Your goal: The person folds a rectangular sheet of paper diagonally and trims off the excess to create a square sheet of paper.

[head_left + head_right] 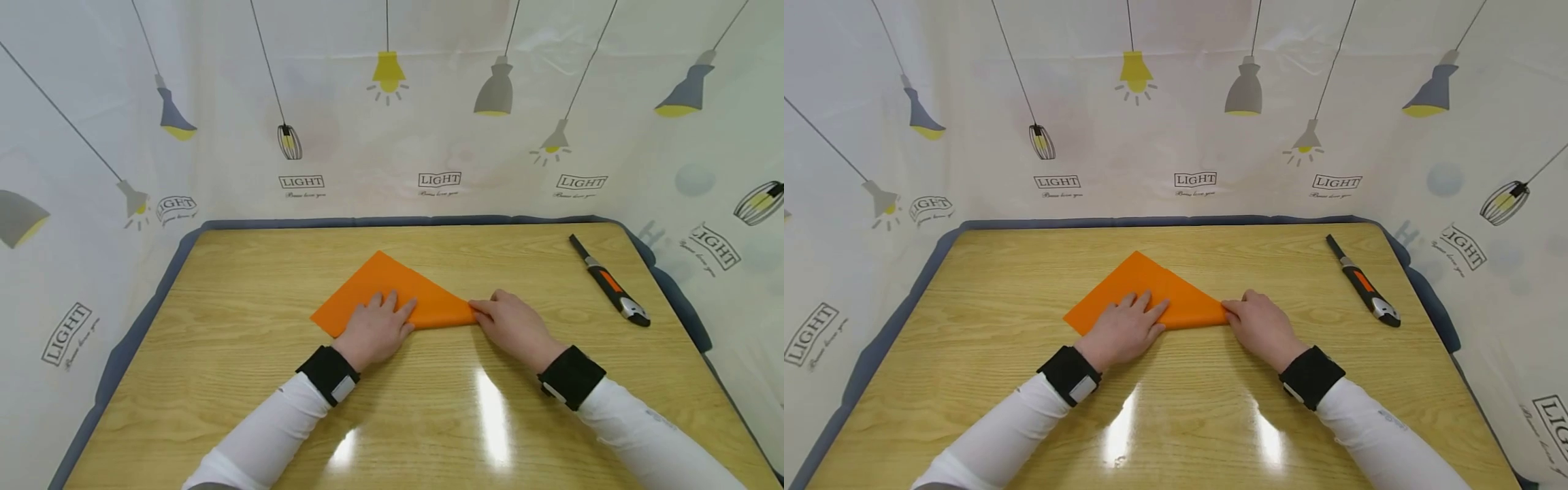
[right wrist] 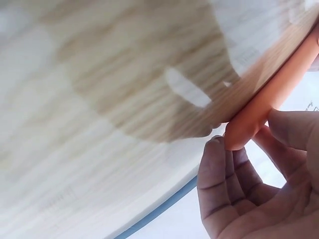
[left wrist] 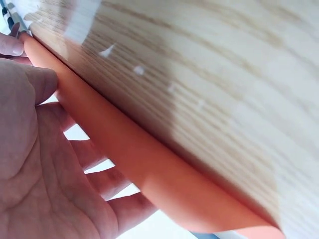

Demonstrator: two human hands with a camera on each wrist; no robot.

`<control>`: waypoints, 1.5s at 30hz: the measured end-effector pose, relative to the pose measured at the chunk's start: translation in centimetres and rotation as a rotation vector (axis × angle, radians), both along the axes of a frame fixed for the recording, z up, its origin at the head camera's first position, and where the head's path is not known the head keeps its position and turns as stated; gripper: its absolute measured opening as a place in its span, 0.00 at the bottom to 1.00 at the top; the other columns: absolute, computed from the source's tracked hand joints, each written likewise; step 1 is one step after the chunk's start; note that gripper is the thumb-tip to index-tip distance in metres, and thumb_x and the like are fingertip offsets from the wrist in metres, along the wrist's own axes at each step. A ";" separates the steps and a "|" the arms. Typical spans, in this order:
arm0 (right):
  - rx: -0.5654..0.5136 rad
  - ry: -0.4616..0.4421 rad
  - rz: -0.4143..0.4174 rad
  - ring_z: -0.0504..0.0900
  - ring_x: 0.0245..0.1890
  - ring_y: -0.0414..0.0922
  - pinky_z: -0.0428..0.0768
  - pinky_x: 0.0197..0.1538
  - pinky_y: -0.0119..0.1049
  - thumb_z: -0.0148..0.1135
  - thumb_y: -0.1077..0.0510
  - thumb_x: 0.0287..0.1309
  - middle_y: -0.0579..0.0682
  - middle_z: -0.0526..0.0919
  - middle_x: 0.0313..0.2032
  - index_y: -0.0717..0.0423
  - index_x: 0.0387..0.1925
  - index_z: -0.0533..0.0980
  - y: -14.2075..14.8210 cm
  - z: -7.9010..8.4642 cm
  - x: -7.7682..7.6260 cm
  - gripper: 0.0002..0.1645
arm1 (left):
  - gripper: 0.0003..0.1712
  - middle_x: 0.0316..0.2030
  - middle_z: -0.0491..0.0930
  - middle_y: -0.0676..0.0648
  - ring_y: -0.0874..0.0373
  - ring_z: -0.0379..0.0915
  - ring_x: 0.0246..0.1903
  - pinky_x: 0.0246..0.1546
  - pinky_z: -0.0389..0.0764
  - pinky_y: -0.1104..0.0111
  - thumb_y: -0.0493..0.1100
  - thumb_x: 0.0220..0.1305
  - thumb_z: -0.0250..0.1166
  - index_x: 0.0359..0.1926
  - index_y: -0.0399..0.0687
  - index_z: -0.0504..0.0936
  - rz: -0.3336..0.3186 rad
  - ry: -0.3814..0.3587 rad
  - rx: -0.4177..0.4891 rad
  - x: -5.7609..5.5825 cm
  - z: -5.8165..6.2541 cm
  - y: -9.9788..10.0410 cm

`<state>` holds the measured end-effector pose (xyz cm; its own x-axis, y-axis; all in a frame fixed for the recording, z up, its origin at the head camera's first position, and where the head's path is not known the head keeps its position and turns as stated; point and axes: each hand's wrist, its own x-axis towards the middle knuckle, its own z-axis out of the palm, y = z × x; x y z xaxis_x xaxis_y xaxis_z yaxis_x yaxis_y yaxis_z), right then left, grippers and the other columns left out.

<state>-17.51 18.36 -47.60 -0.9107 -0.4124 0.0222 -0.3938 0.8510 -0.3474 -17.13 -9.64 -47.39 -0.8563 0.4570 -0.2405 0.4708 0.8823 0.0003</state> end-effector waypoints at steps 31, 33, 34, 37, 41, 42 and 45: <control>-0.038 0.076 0.026 0.70 0.28 0.44 0.71 0.32 0.37 0.66 0.60 0.69 0.51 0.75 0.32 0.59 0.57 0.84 0.1 -0.3 0.5 0.18 | 0.32 0.79 0.53 0.44 0.41 0.50 0.76 0.67 0.64 0.40 0.61 0.82 0.39 0.81 0.64 0.55 -0.018 -0.032 0.009 0.0 0.2 0.1; -0.039 0.074 0.027 0.71 0.28 0.44 0.71 0.32 0.37 0.66 0.60 0.68 0.51 0.76 0.33 0.60 0.57 0.84 0.2 -0.4 0.5 0.18 | 0.32 0.79 0.53 0.43 0.41 0.50 0.76 0.67 0.64 0.40 0.61 0.82 0.40 0.81 0.64 0.56 -0.021 -0.027 0.006 0.0 0.1 0.1; -0.040 0.072 0.027 0.70 0.28 0.44 0.71 0.32 0.37 0.66 0.60 0.68 0.52 0.76 0.33 0.61 0.57 0.83 0.3 -0.4 0.5 0.18 | 0.32 0.79 0.53 0.43 0.41 0.50 0.76 0.67 0.65 0.40 0.61 0.82 0.40 0.81 0.64 0.56 -0.024 -0.025 0.005 0.0 0.1 0.1; -0.043 0.061 0.019 0.70 0.28 0.44 0.71 0.32 0.37 0.66 0.60 0.68 0.52 0.76 0.34 0.62 0.58 0.83 0.4 -0.5 0.6 0.19 | 0.32 0.79 0.54 0.43 0.41 0.51 0.76 0.66 0.65 0.40 0.61 0.82 0.40 0.81 0.64 0.56 -0.027 -0.018 0.006 0.0 0.0 0.1; -0.044 0.055 0.017 0.70 0.28 0.44 0.71 0.32 0.37 0.66 0.60 0.68 0.52 0.75 0.34 0.61 0.58 0.83 0.4 -0.6 0.6 0.19 | 0.32 0.79 0.54 0.43 0.41 0.51 0.76 0.67 0.65 0.40 0.61 0.83 0.40 0.81 0.64 0.57 -0.024 -0.017 0.004 0.1 0.0 0.1; -0.044 0.055 0.018 0.70 0.28 0.44 0.70 0.32 0.37 0.67 0.60 0.68 0.52 0.75 0.34 0.61 0.58 0.83 0.4 -0.6 0.6 0.19 | 0.32 0.79 0.54 0.43 0.41 0.51 0.76 0.67 0.65 0.40 0.61 0.83 0.40 0.81 0.64 0.57 -0.024 -0.019 0.005 0.1 0.0 0.1; -0.047 0.059 0.023 0.69 0.28 0.44 0.70 0.32 0.37 0.67 0.60 0.68 0.51 0.75 0.33 0.60 0.58 0.83 0.4 -0.6 0.7 0.19 | 0.31 0.79 0.54 0.43 0.41 0.51 0.76 0.67 0.64 0.40 0.60 0.83 0.40 0.81 0.64 0.57 -0.021 -0.022 0.009 0.2 0.0 0.1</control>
<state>-16.80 18.78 -48.21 -0.8975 -0.4306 0.0953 -0.4342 0.8248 -0.3621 -16.96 -9.49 -47.38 -0.8412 0.4768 -0.2550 0.4887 0.8723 0.0189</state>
